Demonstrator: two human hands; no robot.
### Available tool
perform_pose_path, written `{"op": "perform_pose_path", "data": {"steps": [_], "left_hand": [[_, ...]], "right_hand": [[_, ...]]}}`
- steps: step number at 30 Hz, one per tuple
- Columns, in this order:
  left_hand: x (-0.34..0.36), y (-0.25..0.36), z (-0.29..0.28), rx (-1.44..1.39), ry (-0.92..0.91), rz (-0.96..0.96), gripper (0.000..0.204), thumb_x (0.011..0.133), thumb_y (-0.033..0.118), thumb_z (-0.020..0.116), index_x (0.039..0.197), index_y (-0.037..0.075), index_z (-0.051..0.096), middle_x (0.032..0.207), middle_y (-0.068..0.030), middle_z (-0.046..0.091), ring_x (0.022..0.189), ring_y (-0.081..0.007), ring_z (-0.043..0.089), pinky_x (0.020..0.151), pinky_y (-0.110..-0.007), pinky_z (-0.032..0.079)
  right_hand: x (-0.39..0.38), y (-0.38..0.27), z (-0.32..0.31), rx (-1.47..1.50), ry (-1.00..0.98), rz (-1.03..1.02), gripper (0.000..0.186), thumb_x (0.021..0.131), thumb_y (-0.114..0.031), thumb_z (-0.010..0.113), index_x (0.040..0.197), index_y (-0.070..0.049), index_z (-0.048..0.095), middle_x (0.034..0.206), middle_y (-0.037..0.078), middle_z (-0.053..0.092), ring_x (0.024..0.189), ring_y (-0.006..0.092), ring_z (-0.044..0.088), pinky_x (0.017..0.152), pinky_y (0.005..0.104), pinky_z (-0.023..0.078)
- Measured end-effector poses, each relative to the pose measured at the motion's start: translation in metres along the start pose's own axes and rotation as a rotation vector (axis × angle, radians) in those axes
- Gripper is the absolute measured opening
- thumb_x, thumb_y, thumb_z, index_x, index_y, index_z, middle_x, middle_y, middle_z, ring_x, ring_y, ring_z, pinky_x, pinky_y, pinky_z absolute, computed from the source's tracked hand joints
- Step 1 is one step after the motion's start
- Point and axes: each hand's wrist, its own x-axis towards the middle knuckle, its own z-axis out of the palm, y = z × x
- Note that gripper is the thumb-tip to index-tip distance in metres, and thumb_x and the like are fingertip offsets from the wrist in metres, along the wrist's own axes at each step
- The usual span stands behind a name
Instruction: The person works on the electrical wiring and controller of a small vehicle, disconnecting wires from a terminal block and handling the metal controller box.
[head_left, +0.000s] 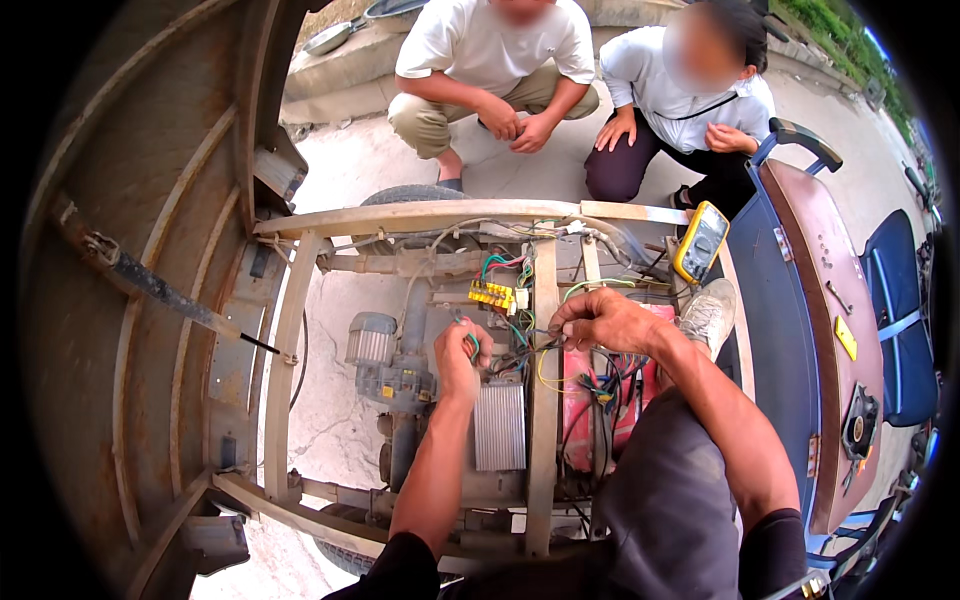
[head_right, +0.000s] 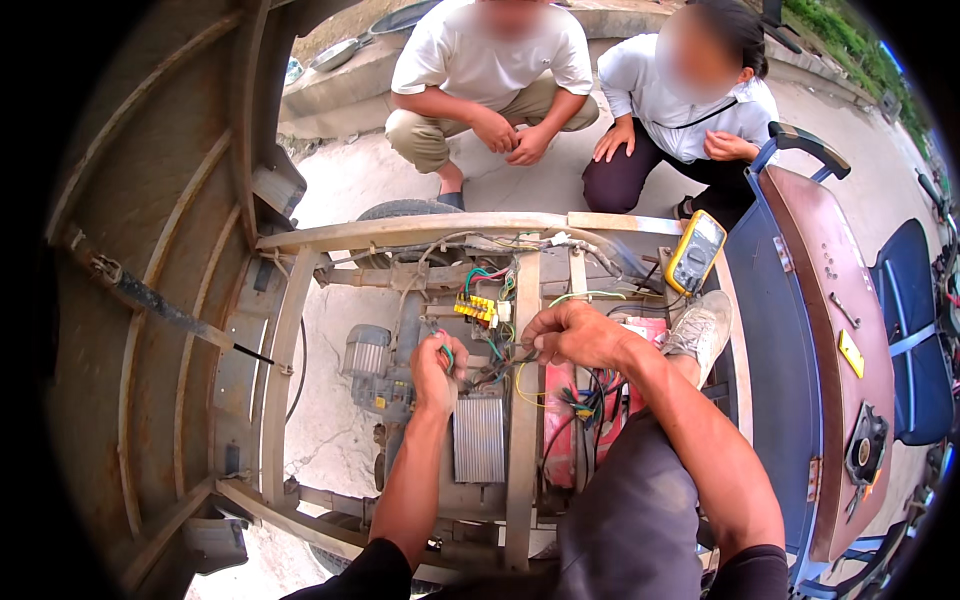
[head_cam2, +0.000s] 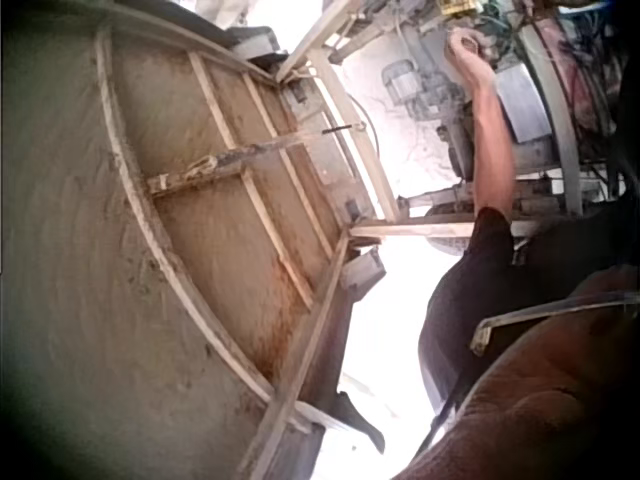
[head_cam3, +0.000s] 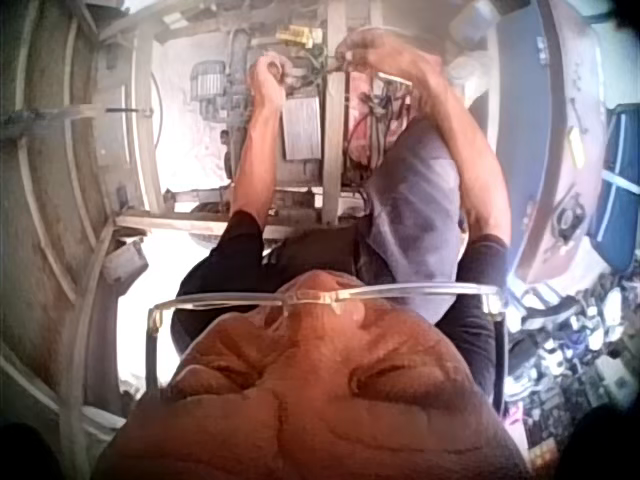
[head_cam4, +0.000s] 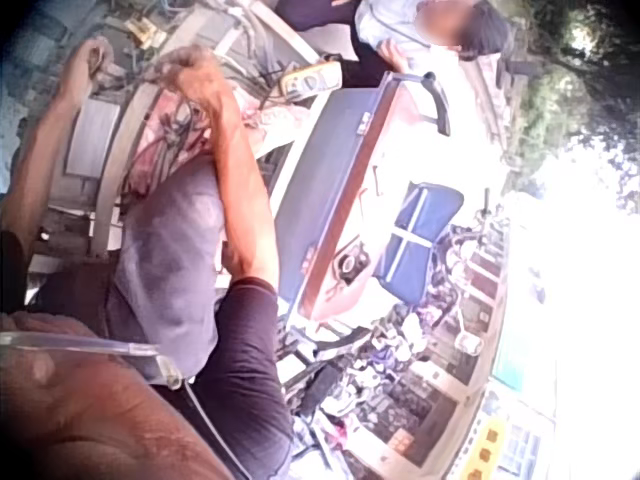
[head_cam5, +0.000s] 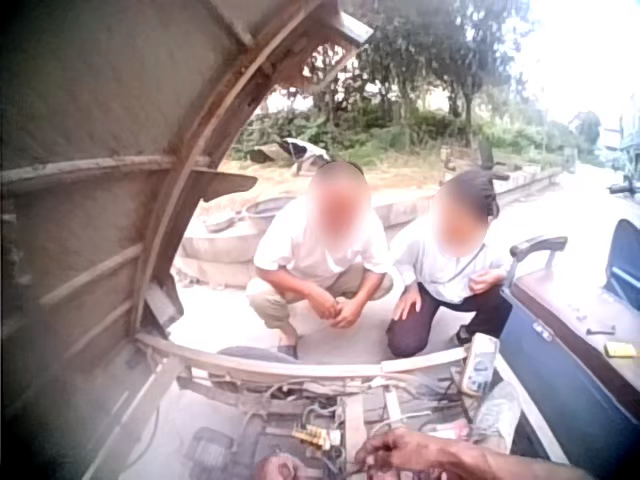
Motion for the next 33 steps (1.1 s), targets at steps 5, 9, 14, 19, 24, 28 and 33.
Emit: {"op": "perform_pose_path", "data": {"steps": [5, 9, 14, 19, 24, 28, 33], "left_hand": [[0.003, -0.007, -0.005, -0.142, -0.105, -0.131, 0.039, 0.095, 0.04, 0.034, 0.092, 0.009, 0.057, 0.077, -0.0107, 0.066, 0.057, -0.0154, 0.054, 0.052, -0.029, 0.039], [0.005, -0.009, -0.009, -0.104, -0.21, -0.046, 0.042, 0.095, 0.041, 0.035, 0.103, 0.008, 0.06, 0.093, -0.0082, 0.067, 0.064, -0.0141, 0.056, 0.057, -0.028, 0.04], [0.005, -0.007, -0.005, -0.093, -0.15, -0.028, 0.039, 0.094, 0.037, 0.038, 0.105, 0.007, 0.06, 0.098, -0.0083, 0.067, 0.076, -0.0143, 0.057, 0.063, -0.029, 0.044], [0.008, -0.009, -0.007, 0.0, -0.196, -0.016, 0.027, 0.092, 0.025, 0.045, 0.106, 0.006, 0.056, 0.105, -0.0117, 0.067, 0.088, -0.0156, 0.063, 0.071, -0.029, 0.049], [-0.001, 0.001, -0.002, 0.209, -0.332, 0.0, 0.023, 0.088, 0.01, 0.058, 0.109, 0.005, 0.049, 0.107, -0.0133, 0.067, 0.096, -0.0165, 0.065, 0.079, -0.029, 0.052], [-0.003, 0.003, 0.008, 0.159, -0.422, 0.001, 0.043, 0.082, 0.0, 0.071, 0.113, 0.005, 0.043, 0.1, -0.0113, 0.067, 0.089, -0.0159, 0.066, 0.085, -0.032, 0.052], [0.006, -0.004, -0.012, 0.049, -0.335, 0.033, 0.034, 0.085, 0.0, 0.065, 0.109, 0.007, 0.043, 0.092, -0.0109, 0.064, 0.081, -0.017, 0.063, 0.073, -0.032, 0.052]], "right_hand": [[-0.018, -0.002, 0.006, 0.1, -0.059, 0.008, 0.035, 0.088, -0.005, 0.057, 0.123, -0.002, 0.064, 0.106, 0.008, 0.069, 0.092, 0.016, 0.067, 0.077, 0.0298, 0.055], [-0.031, -0.007, 0.01, 0.109, -0.082, 0.019, 0.042, 0.088, -0.002, 0.057, 0.13, -0.003, 0.06, 0.11, 0.006, 0.066, 0.094, 0.015, 0.064, 0.08, 0.0297, 0.054], [-0.034, 0.003, 0.011, 0.097, -0.072, -0.034, 0.044, 0.089, -0.005, 0.06, 0.133, -0.002, 0.057, 0.097, 0.008, 0.067, 0.076, 0.0136, 0.061, 0.068, 0.0275, 0.052], [-0.031, -0.003, 0.005, 0.151, -0.104, 0.015, 0.05, 0.087, 0.001, 0.059, 0.137, -0.002, 0.053, 0.122, 0.005, 0.062, 0.097, 0.0135, 0.061, 0.084, 0.0296, 0.053], [-0.02, -0.002, 0.007, 0.187, -0.124, -0.095, 0.056, 0.089, 0.0, 0.06, 0.143, -0.001, 0.046, 0.132, 0.011, 0.06, 0.105, 0.0153, 0.06, 0.085, 0.0304, 0.051], [-0.014, -0.008, 0.009, 0.325, -0.17, -0.174, 0.061, 0.09, -0.003, 0.062, 0.148, -0.002, 0.04, 0.146, 0.014, 0.051, 0.116, 0.016, 0.056, 0.088, 0.0298, 0.048], [-0.004, -0.002, 0.007, 0.218, 0.034, -0.118, 0.063, 0.086, -0.003, 0.063, 0.146, -0.001, 0.041, 0.14, 0.013, 0.055, 0.098, 0.0148, 0.058, 0.083, 0.0303, 0.05]]}}
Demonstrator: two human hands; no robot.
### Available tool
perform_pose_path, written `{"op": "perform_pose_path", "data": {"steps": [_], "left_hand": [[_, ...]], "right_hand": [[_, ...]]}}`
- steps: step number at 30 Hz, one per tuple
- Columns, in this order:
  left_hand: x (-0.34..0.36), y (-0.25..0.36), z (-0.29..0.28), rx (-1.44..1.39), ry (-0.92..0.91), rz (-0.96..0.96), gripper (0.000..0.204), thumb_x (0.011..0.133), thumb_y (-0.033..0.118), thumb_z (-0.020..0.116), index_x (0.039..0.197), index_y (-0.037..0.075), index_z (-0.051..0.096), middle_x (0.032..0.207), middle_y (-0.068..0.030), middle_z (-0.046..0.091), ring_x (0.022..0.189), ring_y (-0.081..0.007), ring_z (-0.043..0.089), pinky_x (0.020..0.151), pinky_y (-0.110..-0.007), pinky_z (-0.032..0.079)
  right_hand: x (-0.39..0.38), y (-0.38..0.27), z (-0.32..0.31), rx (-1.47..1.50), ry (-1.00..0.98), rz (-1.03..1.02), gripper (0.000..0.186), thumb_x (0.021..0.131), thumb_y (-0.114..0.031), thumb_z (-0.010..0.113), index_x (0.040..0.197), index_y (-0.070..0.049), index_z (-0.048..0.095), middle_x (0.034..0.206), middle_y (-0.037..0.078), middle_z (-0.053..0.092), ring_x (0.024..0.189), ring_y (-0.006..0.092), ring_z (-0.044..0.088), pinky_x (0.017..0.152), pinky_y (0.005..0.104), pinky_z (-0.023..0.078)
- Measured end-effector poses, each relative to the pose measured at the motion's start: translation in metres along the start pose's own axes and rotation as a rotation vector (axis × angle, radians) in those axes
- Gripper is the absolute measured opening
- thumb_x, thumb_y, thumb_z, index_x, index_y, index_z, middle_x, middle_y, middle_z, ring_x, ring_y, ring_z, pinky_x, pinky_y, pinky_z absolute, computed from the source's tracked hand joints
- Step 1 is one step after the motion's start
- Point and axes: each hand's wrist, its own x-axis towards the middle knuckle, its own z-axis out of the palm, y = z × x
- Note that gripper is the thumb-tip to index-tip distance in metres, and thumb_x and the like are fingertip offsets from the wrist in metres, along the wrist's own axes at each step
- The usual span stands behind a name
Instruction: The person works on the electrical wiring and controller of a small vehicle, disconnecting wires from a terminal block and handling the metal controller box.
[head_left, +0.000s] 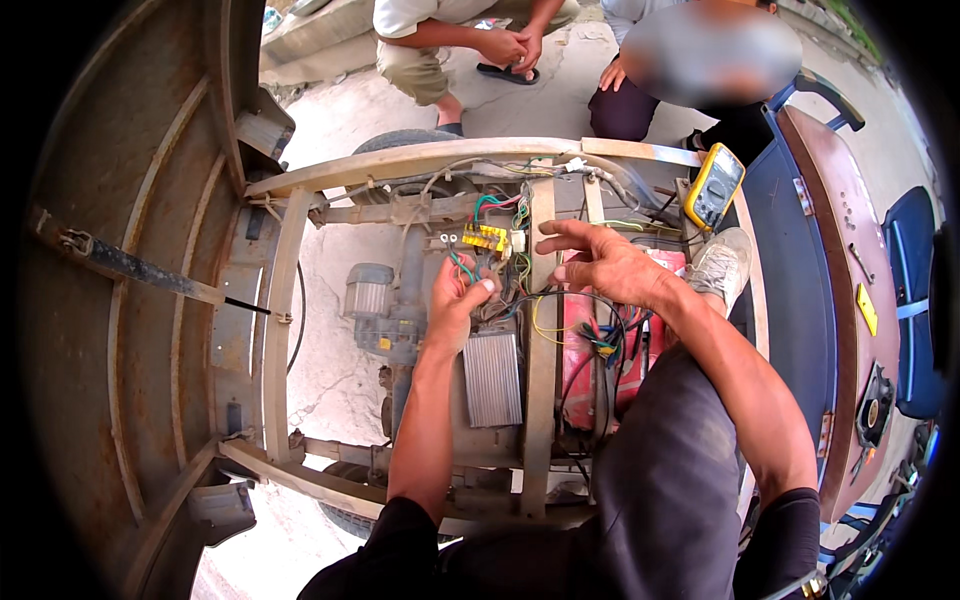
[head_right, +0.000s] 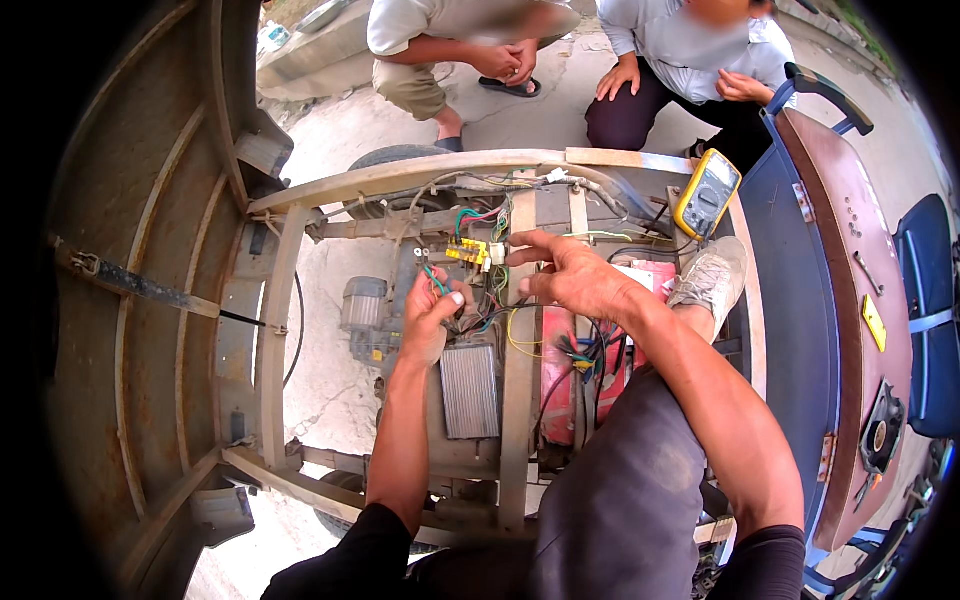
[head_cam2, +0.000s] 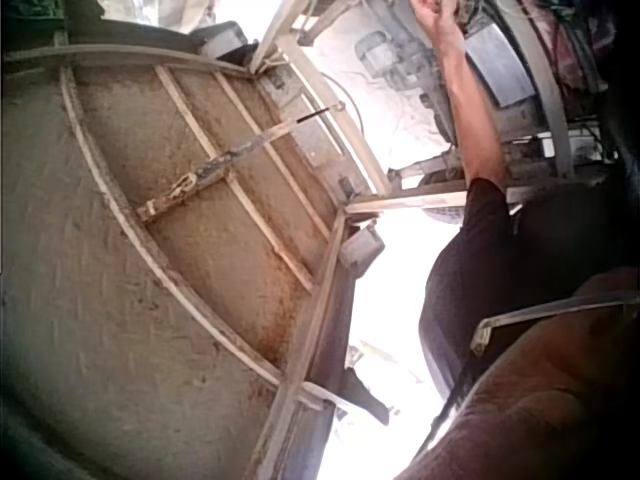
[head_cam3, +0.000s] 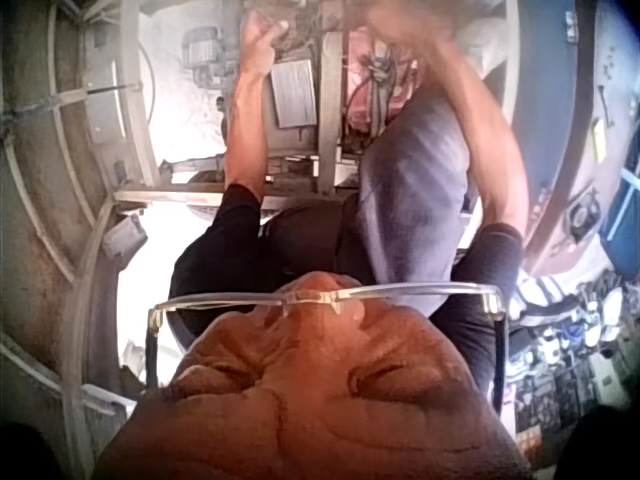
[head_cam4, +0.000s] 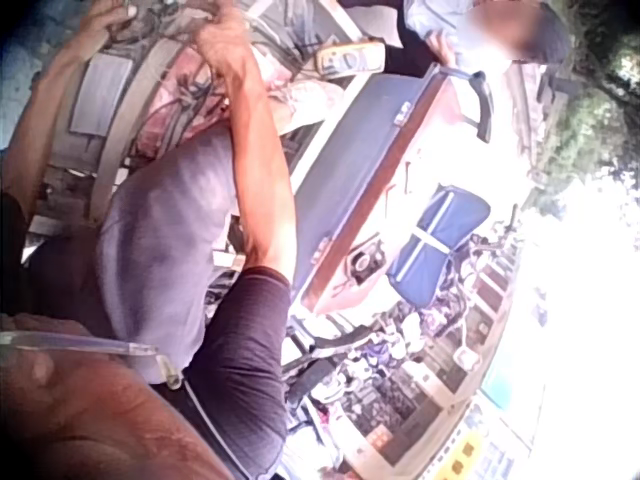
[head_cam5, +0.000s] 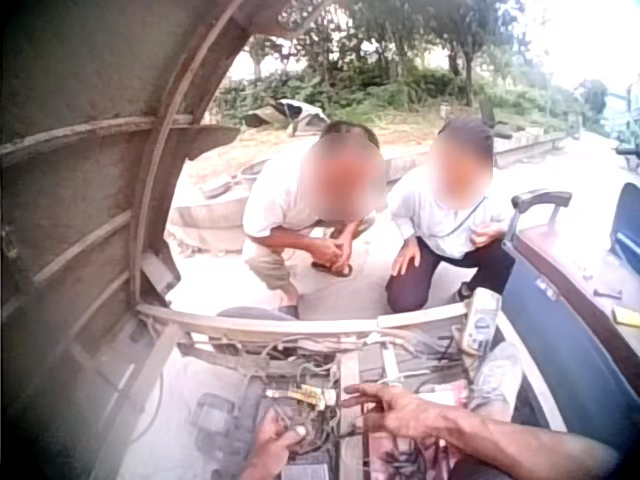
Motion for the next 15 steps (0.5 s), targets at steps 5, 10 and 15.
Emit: {"op": "perform_pose_path", "data": {"steps": [5, 10, 15], "left_hand": [[0.0, 0.004, 0.001, -0.225, 0.068, -0.024, 0.032, 0.086, 0.007, 0.057, 0.115, 0.007, 0.045, 0.085, -0.0089, 0.058, 0.068, -0.0166, 0.054, 0.062, -0.029, 0.046], [-0.002, 0.008, -0.001, -0.299, 0.016, 0.017, 0.031, 0.086, 0.009, 0.057, 0.114, 0.007, 0.046, 0.081, -0.0059, 0.053, 0.066, -0.0135, 0.049, 0.057, -0.027, 0.042], [-0.004, 0.007, 0.002, -0.101, 0.123, 0.08, 0.028, 0.088, 0.007, 0.062, 0.111, 0.008, 0.046, 0.08, -0.0042, 0.052, 0.063, -0.0108, 0.048, 0.055, -0.025, 0.04]], "right_hand": [[0.008, 0.008, 0.001, -0.26, -0.056, 0.035, 0.067, 0.086, -0.006, 0.065, 0.146, 0.0, 0.039, 0.134, 0.014, 0.06, 0.107, 0.0231, 0.061, 0.093, 0.0331, 0.05], [0.013, 0.018, 0.005, -0.6, -0.173, 0.011, 0.066, 0.086, -0.009, 0.065, 0.146, -0.002, 0.039, 0.128, 0.016, 0.063, 0.112, 0.0287, 0.062, 0.096, 0.0365, 0.05], [0.015, 0.007, 0.01, -0.592, -0.305, 0.182, 0.048, 0.085, -0.009, 0.065, 0.132, -0.002, 0.057, 0.108, 0.012, 0.071, 0.096, 0.023, 0.067, 0.084, 0.0343, 0.053]]}}
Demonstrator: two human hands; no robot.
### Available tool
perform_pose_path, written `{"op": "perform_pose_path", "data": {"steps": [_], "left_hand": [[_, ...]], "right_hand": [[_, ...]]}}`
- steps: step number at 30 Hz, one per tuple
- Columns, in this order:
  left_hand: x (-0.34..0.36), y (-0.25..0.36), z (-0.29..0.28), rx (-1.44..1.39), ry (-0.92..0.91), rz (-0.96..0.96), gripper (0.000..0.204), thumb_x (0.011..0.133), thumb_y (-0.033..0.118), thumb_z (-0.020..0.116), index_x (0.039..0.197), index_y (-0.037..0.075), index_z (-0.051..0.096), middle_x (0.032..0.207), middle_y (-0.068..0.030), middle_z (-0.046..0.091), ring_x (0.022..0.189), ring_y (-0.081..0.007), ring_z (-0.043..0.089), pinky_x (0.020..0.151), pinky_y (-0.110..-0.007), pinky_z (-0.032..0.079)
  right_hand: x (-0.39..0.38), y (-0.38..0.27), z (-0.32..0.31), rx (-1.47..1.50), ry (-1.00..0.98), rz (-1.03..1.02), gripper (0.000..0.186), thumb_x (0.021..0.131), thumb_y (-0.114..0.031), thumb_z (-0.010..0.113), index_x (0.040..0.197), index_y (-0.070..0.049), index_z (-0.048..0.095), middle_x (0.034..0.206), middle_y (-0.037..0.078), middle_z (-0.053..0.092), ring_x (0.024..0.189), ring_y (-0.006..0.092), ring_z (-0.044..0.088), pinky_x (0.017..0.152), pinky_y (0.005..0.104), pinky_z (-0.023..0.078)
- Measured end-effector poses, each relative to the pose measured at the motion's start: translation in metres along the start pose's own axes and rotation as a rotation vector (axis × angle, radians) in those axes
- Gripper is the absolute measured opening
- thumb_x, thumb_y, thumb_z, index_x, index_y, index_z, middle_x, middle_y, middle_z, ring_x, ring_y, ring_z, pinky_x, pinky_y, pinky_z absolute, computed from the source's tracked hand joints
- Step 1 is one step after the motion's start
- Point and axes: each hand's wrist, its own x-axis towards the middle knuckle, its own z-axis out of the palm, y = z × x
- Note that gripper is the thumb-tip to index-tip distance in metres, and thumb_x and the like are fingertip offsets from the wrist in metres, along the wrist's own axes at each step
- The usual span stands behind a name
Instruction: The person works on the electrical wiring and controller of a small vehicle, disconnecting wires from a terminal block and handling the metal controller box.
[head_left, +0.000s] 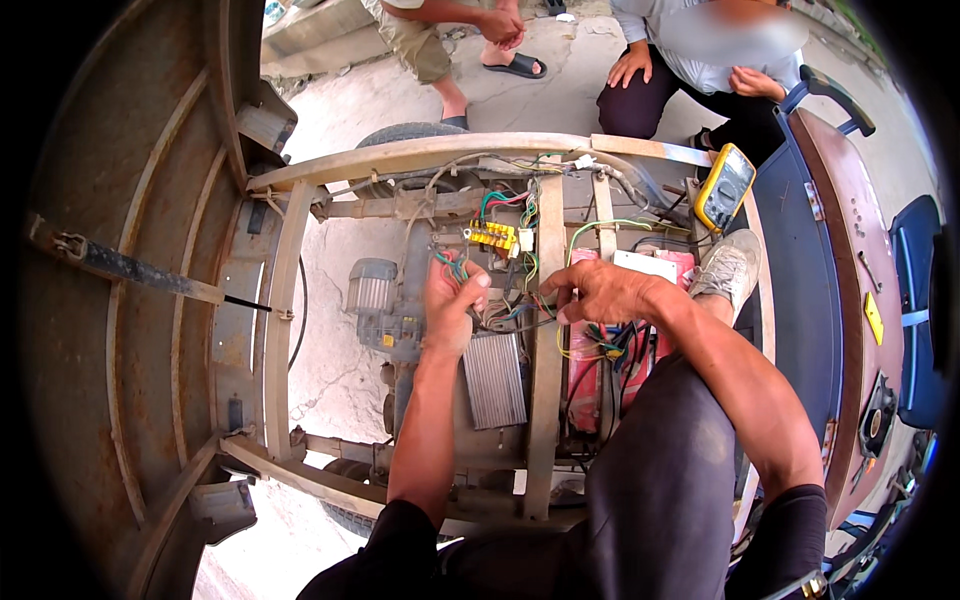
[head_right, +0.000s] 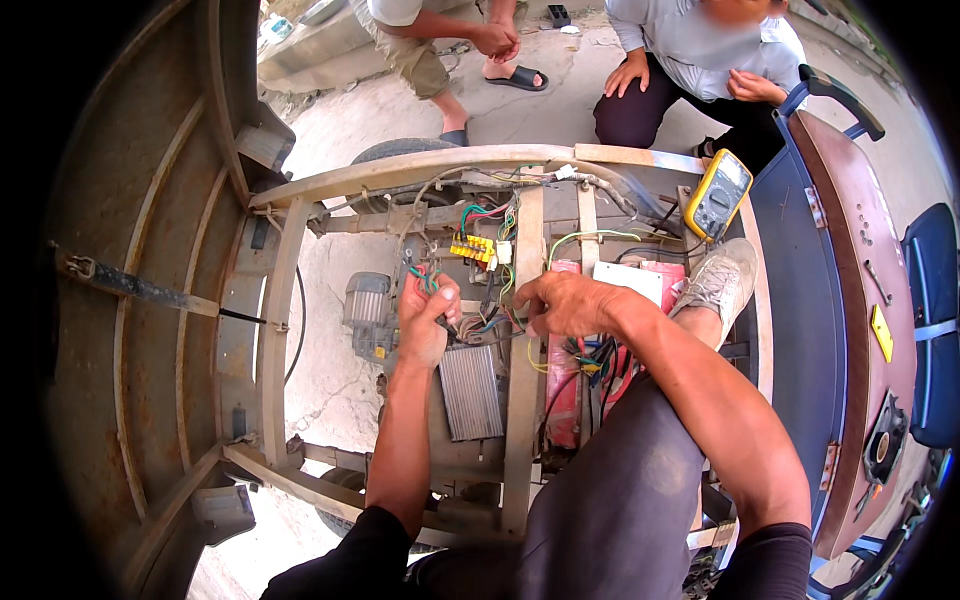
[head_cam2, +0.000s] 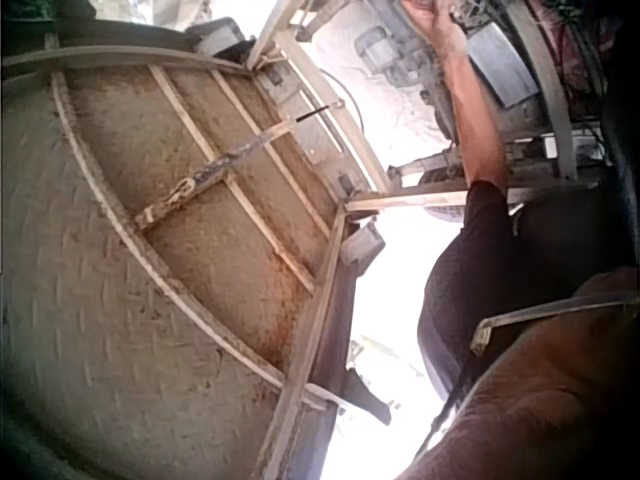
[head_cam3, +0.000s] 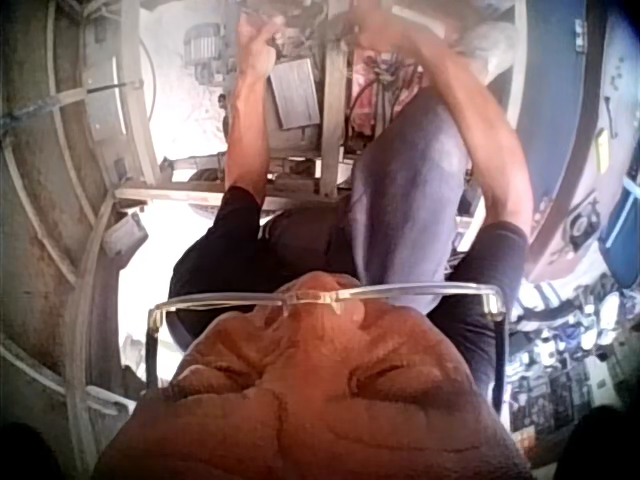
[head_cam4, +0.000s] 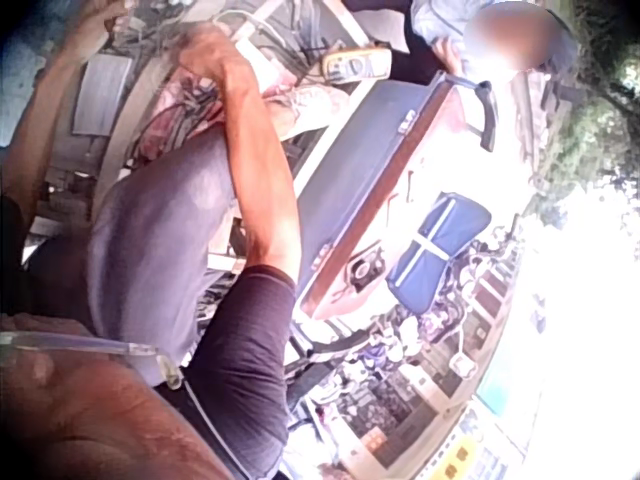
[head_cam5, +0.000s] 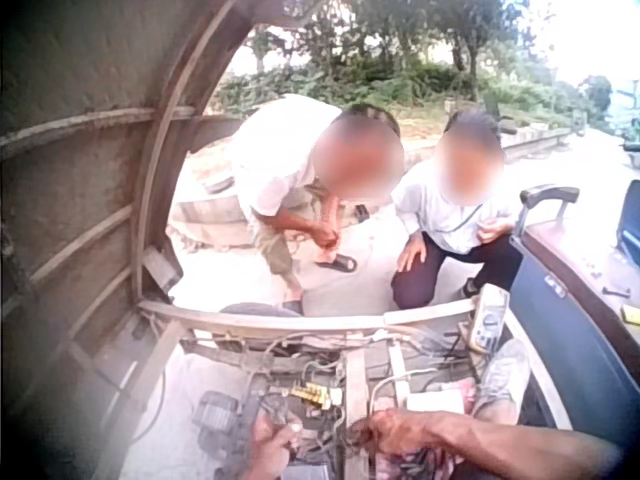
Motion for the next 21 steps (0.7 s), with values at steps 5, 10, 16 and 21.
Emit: {"op": "perform_pose_path", "data": {"steps": [5, 10, 16, 21], "left_hand": [[0.0, -0.003, 0.0, 0.042, 0.21, -0.01, 0.028, 0.092, 0.008, 0.066, 0.11, 0.006, 0.044, 0.08, -0.0037, 0.055, 0.059, -0.0098, 0.049, 0.052, -0.024, 0.04], [0.003, -0.002, 0.018, 0.373, 0.293, 0.118, 0.035, 0.093, 0.007, 0.066, 0.115, -0.001, 0.041, 0.084, -0.0074, 0.058, 0.062, -0.0132, 0.056, 0.056, -0.029, 0.048], [0.001, 0.003, 0.02, 0.988, 0.46, 0.211, 0.053, 0.087, 0.006, 0.072, 0.126, -0.004, 0.036, 0.095, -0.0103, 0.058, 0.081, -0.0195, 0.06, 0.074, -0.034, 0.052], [0.0, 0.01, 0.03, 1.181, 0.474, 0.427, 0.075, 0.083, 0.003, 0.072, 0.143, -0.001, 0.027, 0.128, -0.0232, 0.047, 0.114, -0.0331, 0.053, 0.093, -0.041, 0.05]], "right_hand": [[0.004, 0.005, 0.002, -0.045, -0.025, -0.008, 0.04, 0.087, -0.018, 0.07, 0.123, -0.001, 0.064, 0.103, 0.012, 0.072, 0.095, 0.022, 0.067, 0.083, 0.0347, 0.053], [0.003, 0.006, 0.0, 0.0, -0.014, 0.032, 0.049, 0.087, -0.03, 0.072, 0.127, -0.004, 0.063, 0.106, 0.017, 0.071, 0.1, 0.0287, 0.066, 0.092, 0.0371, 0.051], [0.004, 0.003, -0.005, -0.152, 0.027, 0.021, 0.063, 0.088, -0.025, 0.069, 0.144, -0.009, 0.046, 0.093, 0.018, 0.07, 0.093, 0.03, 0.067, 0.085, 0.0398, 0.05], [0.011, 0.013, 0.002, -0.18, -0.001, -0.091, 0.064, 0.089, -0.018, 0.063, 0.149, -0.013, 0.042, 0.081, 0.018, 0.066, 0.078, 0.0293, 0.063, 0.077, 0.0399, 0.048]]}}
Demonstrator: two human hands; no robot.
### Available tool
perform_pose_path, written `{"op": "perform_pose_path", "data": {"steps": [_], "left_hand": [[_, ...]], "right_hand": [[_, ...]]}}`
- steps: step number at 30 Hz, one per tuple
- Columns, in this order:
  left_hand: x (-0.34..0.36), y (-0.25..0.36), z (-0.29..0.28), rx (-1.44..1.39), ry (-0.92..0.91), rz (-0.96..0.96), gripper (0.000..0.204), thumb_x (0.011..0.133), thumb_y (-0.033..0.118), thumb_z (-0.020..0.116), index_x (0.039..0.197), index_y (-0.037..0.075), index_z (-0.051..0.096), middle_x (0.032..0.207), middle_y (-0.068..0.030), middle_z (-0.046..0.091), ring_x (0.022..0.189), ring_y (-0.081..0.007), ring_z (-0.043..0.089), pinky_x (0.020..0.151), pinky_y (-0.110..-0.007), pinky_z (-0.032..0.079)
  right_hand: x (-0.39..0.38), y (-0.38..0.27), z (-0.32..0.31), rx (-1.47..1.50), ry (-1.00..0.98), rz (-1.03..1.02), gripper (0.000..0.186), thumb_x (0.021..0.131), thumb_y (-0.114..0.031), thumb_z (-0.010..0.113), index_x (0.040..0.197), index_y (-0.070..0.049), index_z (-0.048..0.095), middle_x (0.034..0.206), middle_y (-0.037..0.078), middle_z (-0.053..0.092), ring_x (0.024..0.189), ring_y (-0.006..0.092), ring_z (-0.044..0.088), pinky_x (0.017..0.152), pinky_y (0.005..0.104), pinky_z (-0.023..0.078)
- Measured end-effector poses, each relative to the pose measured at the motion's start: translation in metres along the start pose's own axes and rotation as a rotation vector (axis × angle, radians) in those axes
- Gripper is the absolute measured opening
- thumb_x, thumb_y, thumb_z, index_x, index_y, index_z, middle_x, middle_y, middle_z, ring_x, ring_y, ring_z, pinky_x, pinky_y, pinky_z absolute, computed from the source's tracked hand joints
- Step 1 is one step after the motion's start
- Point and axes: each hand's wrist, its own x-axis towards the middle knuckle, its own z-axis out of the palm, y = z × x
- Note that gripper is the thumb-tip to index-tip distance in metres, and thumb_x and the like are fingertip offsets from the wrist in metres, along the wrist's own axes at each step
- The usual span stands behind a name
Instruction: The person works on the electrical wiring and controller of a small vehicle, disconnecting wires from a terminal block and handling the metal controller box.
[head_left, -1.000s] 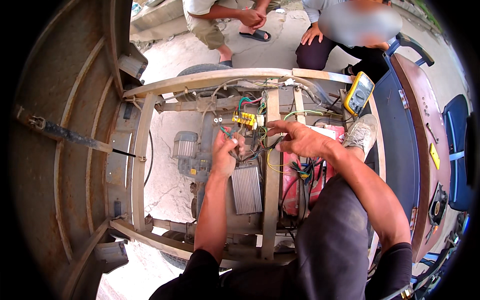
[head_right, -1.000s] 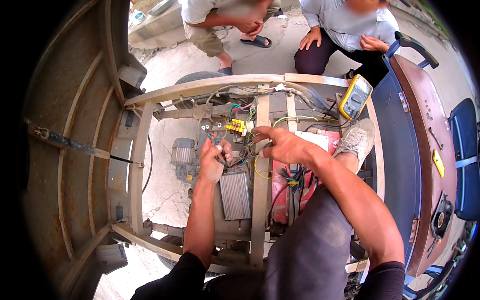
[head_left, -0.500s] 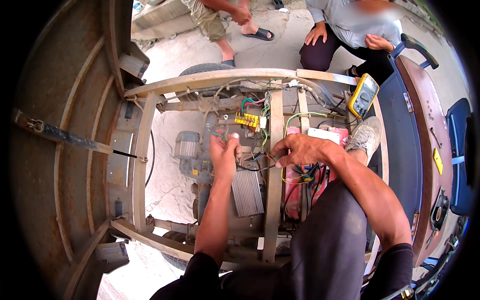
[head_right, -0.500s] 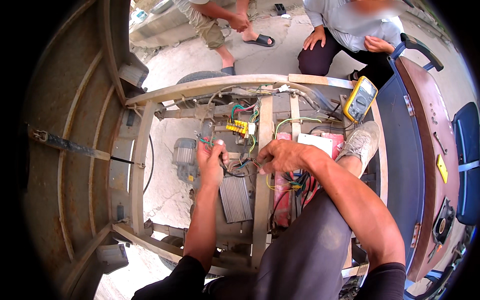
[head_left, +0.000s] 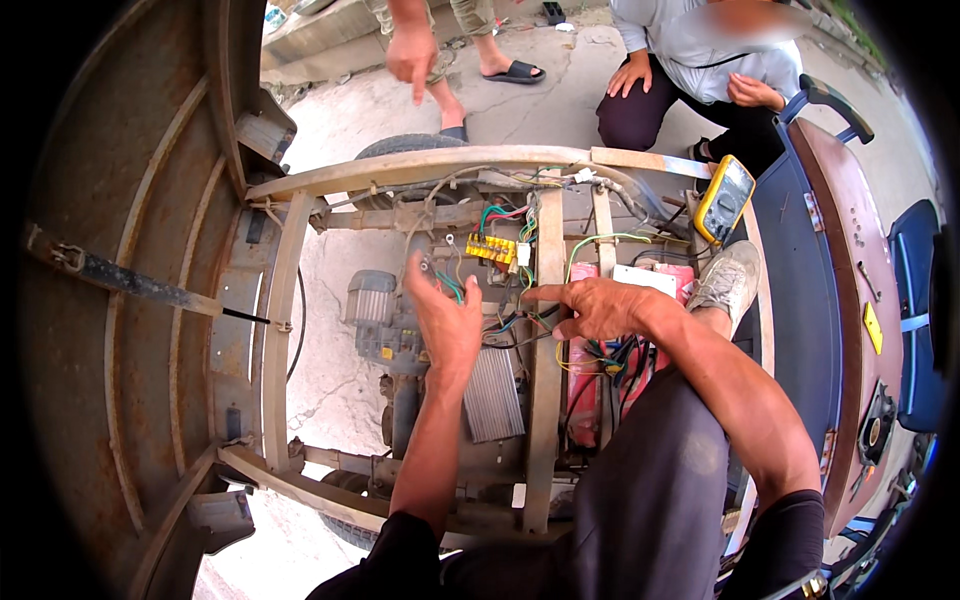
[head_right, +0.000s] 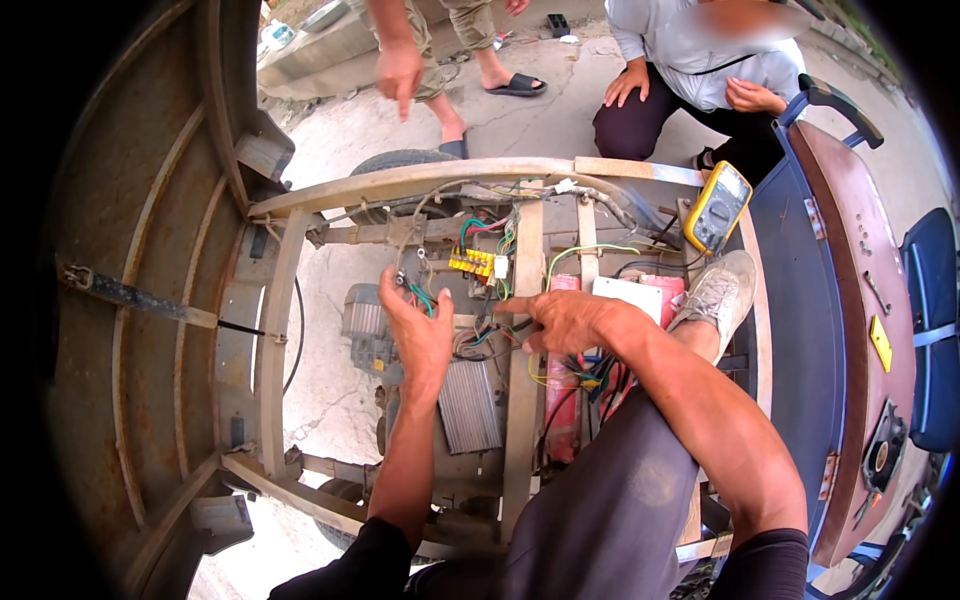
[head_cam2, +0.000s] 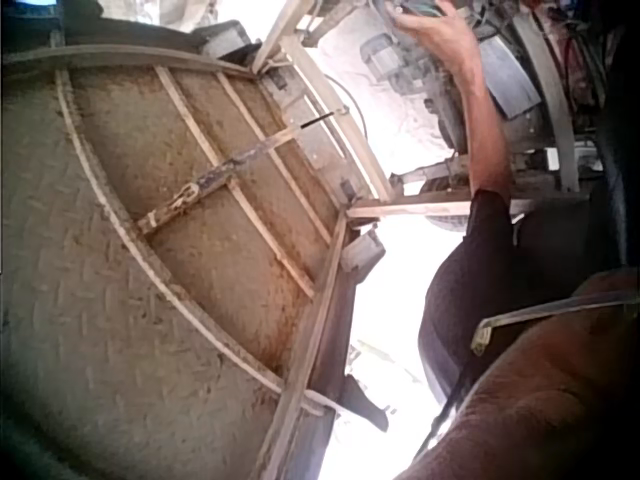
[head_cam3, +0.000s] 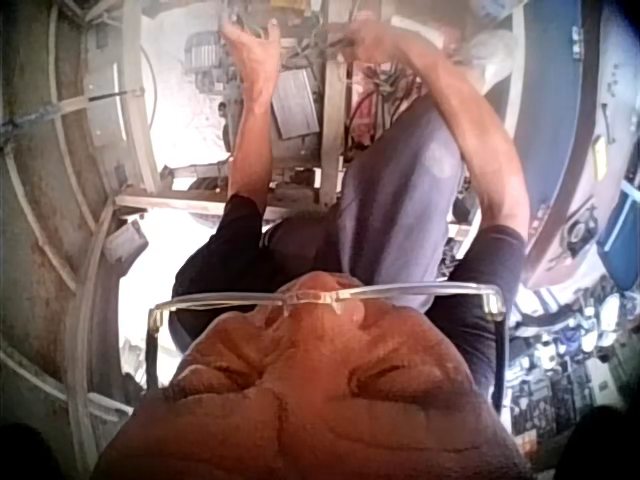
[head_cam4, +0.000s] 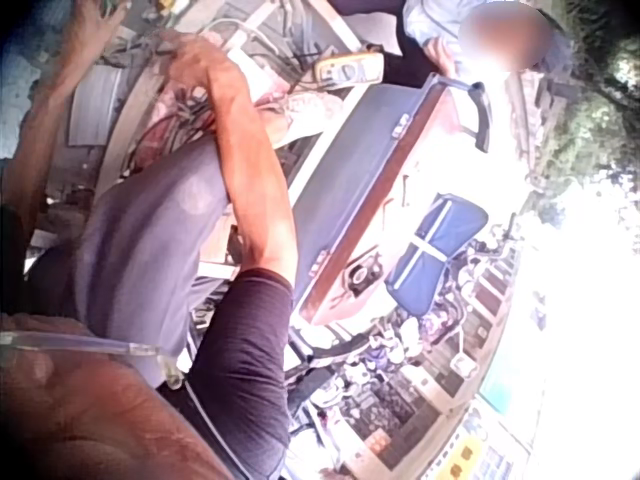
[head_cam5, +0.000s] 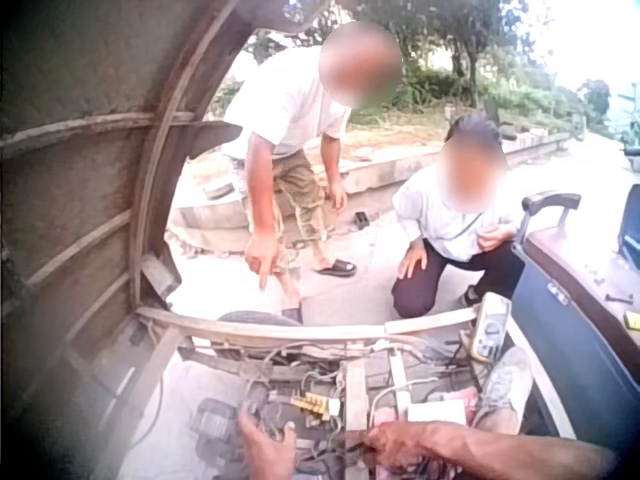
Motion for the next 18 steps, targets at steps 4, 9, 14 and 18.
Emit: {"op": "perform_pose_path", "data": {"steps": [4, 9, 14, 18], "left_hand": [[0.001, 0.005, -0.001, -0.038, -0.054, 0.055, 0.075, 0.083, 0.002, 0.071, 0.144, 0.001, 0.028, 0.141, -0.0257, 0.036, 0.126, -0.0395, 0.043, 0.102, -0.046, 0.044], [0.007, 0.013, -0.008, 0.406, -0.03, 0.304, 0.058, 0.084, 0.0, 0.066, 0.137, 0.002, 0.043, 0.145, -0.0231, 0.036, 0.13, -0.0415, 0.039, 0.108, -0.048, 0.038], [0.015, -0.004, -0.005, 0.403, -0.234, 0.469, 0.031, 0.077, -0.005, 0.062, 0.107, 0.0, 0.064, 0.129, -0.0145, 0.055, 0.125, -0.0345, 0.046, 0.105, -0.045, 0.04], [0.021, -0.007, 0.001, 0.309, -0.452, 0.609, 0.017, 0.072, -0.002, 0.062, 0.088, 0.0, 0.067, 0.103, -0.0126, 0.068, 0.103, -0.0293, 0.058, 0.099, -0.043, 0.043]], "right_hand": [[0.003, -0.003, -0.003, 0.009, -0.148, 0.035, 0.065, 0.092, -0.017, 0.062, 0.152, -0.017, 0.037, 0.111, 0.021, 0.069, 0.1, 0.0339, 0.065, 0.091, 0.0414, 0.048], [0.0, -0.007, -0.007, 0.098, -0.147, 0.06, 0.059, 0.09, -0.016, 0.065, 0.146, -0.014, 0.047, 0.104, 0.019, 0.072, 0.094, 0.0275, 0.066, 0.086, 0.0376, 0.05], [0.0, -0.002, -0.005, 0.14, -0.097, 0.071, 0.044, 0.089, -0.017, 0.064, 0.132, -0.009, 0.061, 0.105, 0.015, 0.073, 0.099, 0.0255, 0.067, 0.088, 0.0345, 0.051], [0.003, -0.001, -0.003, 0.073, -0.088, 0.089, 0.037, 0.086, -0.018, 0.067, 0.121, -0.008, 0.069, 0.105, 0.014, 0.073, 0.097, 0.0243, 0.068, 0.086, 0.0341, 0.052]]}}
